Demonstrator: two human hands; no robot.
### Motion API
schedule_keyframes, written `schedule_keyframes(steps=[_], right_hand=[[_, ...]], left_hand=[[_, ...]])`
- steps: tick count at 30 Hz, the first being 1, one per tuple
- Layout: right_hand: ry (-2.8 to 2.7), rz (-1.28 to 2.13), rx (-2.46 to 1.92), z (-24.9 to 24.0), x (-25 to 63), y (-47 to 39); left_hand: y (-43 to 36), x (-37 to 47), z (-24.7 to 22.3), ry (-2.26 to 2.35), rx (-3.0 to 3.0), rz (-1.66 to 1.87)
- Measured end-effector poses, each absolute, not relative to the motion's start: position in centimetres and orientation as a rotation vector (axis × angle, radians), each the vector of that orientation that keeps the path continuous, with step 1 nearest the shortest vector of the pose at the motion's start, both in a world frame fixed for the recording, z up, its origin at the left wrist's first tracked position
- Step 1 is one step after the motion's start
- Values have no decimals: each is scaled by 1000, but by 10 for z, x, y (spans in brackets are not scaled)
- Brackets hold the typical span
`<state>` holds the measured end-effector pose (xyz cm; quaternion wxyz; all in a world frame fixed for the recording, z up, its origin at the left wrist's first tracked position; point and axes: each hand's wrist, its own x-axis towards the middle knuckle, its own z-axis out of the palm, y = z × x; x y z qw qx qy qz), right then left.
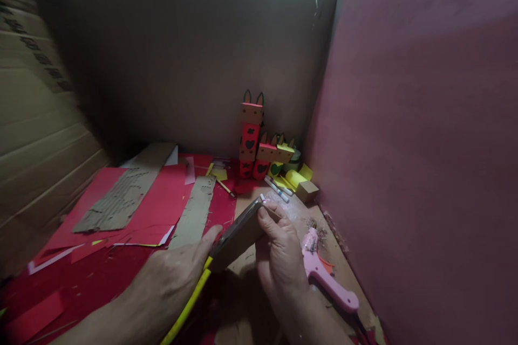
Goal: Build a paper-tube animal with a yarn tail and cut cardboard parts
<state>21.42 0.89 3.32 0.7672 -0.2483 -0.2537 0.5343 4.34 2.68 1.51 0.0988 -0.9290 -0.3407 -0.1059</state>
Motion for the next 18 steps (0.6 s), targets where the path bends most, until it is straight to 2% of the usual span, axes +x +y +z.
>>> schedule_keyframes(steps=[10, 18], right_hand=[[-513, 1178, -522, 32, 212, 9], [-469, 1164, -537, 33, 209, 8]], left_hand=[[23, 45, 20, -1064, -2743, -139], [25, 43, 13, -1089, -2742, -206]])
